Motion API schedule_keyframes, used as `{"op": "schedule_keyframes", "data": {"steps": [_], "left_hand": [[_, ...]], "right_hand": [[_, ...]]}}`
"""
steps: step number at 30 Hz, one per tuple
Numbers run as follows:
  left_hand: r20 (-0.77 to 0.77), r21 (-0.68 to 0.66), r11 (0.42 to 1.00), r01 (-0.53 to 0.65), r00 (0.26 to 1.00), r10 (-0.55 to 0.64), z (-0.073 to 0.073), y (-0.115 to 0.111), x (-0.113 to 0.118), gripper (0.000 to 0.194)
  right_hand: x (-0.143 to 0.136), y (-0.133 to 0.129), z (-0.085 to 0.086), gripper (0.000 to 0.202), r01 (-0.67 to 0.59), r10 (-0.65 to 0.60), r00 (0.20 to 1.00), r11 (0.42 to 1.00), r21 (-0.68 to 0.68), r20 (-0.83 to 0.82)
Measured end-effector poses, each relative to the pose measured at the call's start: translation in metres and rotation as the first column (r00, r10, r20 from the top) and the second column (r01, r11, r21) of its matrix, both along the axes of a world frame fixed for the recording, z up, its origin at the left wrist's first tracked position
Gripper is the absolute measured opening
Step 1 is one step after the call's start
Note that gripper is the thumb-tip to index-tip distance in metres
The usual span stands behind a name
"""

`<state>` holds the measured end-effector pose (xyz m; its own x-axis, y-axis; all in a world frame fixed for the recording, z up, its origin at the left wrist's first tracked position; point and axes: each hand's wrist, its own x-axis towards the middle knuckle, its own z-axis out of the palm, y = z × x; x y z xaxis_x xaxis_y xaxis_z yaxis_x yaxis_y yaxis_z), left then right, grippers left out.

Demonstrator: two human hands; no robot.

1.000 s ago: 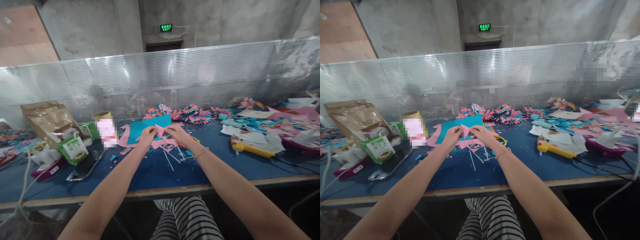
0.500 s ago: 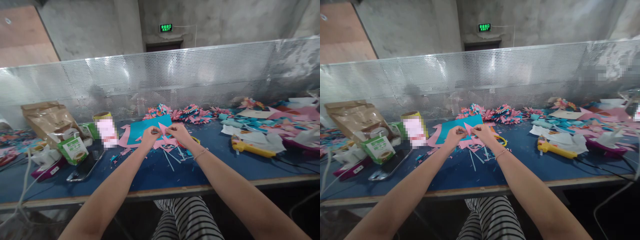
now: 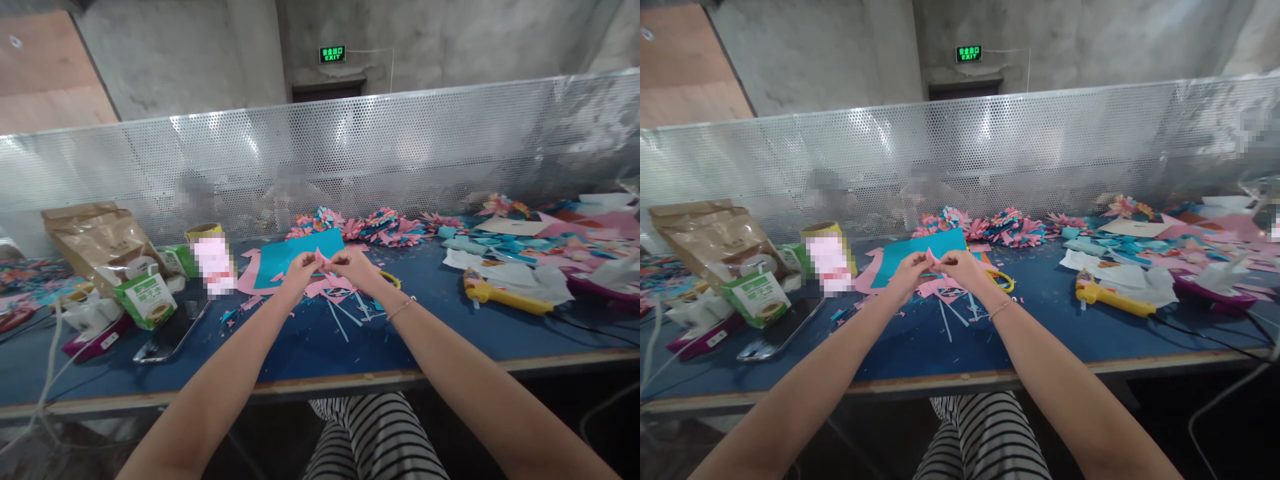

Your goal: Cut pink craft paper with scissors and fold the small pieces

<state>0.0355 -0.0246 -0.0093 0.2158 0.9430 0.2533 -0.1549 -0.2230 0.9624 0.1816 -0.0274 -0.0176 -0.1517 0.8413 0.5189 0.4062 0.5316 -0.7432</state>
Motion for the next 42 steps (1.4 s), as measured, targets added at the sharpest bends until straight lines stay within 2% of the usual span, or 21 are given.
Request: {"op": "schedule_keyframes", "data": {"steps": [3, 8, 12, 14, 17, 20, 24, 27, 29, 31, 34, 37, 40, 42], "left_hand": [[0.023, -0.006, 1.000, 0.008, 1.000, -0.008, 0.000, 0.003, -0.001, 0.012], [0.017, 0.042, 0.999, -0.028, 0.999, 0.028, 0.000, 0.002, -0.001, 0.011], [0.058, 0.030, 0.999, -0.043, 0.997, 0.041, 0.002, 0.001, -0.001, 0.011], [0.071, 0.032, 0.999, -0.037, 0.997, 0.035, 0.002, 0.001, -0.001, 0.013], [0.051, 0.015, 1.000, -0.024, 0.998, 0.023, 0.002, 0.001, -0.002, 0.018], [0.039, -0.025, 1.000, -0.014, 0.999, 0.015, 0.002, 0.001, -0.003, 0.019], [0.105, -0.088, 0.994, 0.058, 0.993, -0.049, 0.003, 0.000, -0.003, 0.018], [0.118, -0.085, 0.994, 0.069, 0.991, -0.059, 0.003, 0.000, -0.002, 0.018], [0.097, -0.052, 0.998, 0.031, 0.995, -0.026, 0.002, 0.001, -0.002, 0.016], [0.048, 0.003, 1.000, -0.022, 0.999, 0.022, 0.000, 0.004, -0.003, 0.013], [-0.045, 0.081, 0.994, -0.079, 0.996, 0.083, -0.003, 0.008, -0.004, 0.008], [-0.116, 0.136, 0.986, -0.092, 0.987, 0.108, -0.006, 0.011, -0.005, 0.005], [-0.140, 0.174, 0.980, -0.096, 0.983, 0.121, -0.006, 0.011, -0.006, 0.005], [-0.127, 0.173, 0.981, -0.090, 0.985, 0.113, -0.004, 0.010, -0.005, 0.008]], "right_hand": [[-0.001, 0.002, -0.002, 0.024, -0.058, 0.054, 0.992, 0.998, -0.036, -0.117], [-0.002, 0.002, -0.003, 0.022, -0.093, 0.066, 0.967, 0.991, -0.097, -0.245], [-0.003, 0.000, -0.003, 0.020, -0.242, 0.140, 0.898, 0.948, -0.204, -0.417], [-0.003, 0.000, -0.004, 0.021, -0.246, 0.117, 0.883, 0.939, -0.238, -0.454], [-0.003, 0.003, -0.006, 0.028, -0.172, 0.080, 0.942, 0.950, -0.261, -0.327], [-0.005, 0.003, -0.007, 0.029, -0.177, 0.140, 0.971, 0.967, -0.185, -0.197], [-0.005, 0.001, -0.003, 0.028, -0.193, 0.178, 0.969, 0.979, -0.072, -0.173], [-0.003, 0.001, -0.002, 0.027, -0.202, 0.188, 0.968, 0.977, -0.074, -0.167], [-0.002, 0.001, -0.003, 0.028, -0.196, 0.187, 0.978, 0.976, -0.096, -0.096], [-0.001, -0.001, -0.005, 0.030, -0.123, 0.124, 0.992, 0.991, -0.061, 0.005], [-0.003, -0.005, -0.006, 0.029, -0.006, -0.002, 0.996, 0.996, 0.092, 0.093], [-0.007, -0.009, -0.005, 0.035, 0.021, -0.042, 0.993, 0.981, 0.194, 0.109], [-0.009, -0.009, -0.002, 0.024, 0.064, -0.094, 0.989, 0.965, 0.256, 0.110], [-0.007, -0.006, -0.001, 0.020, 0.104, -0.132, 0.986, 0.963, 0.248, 0.098]]}}
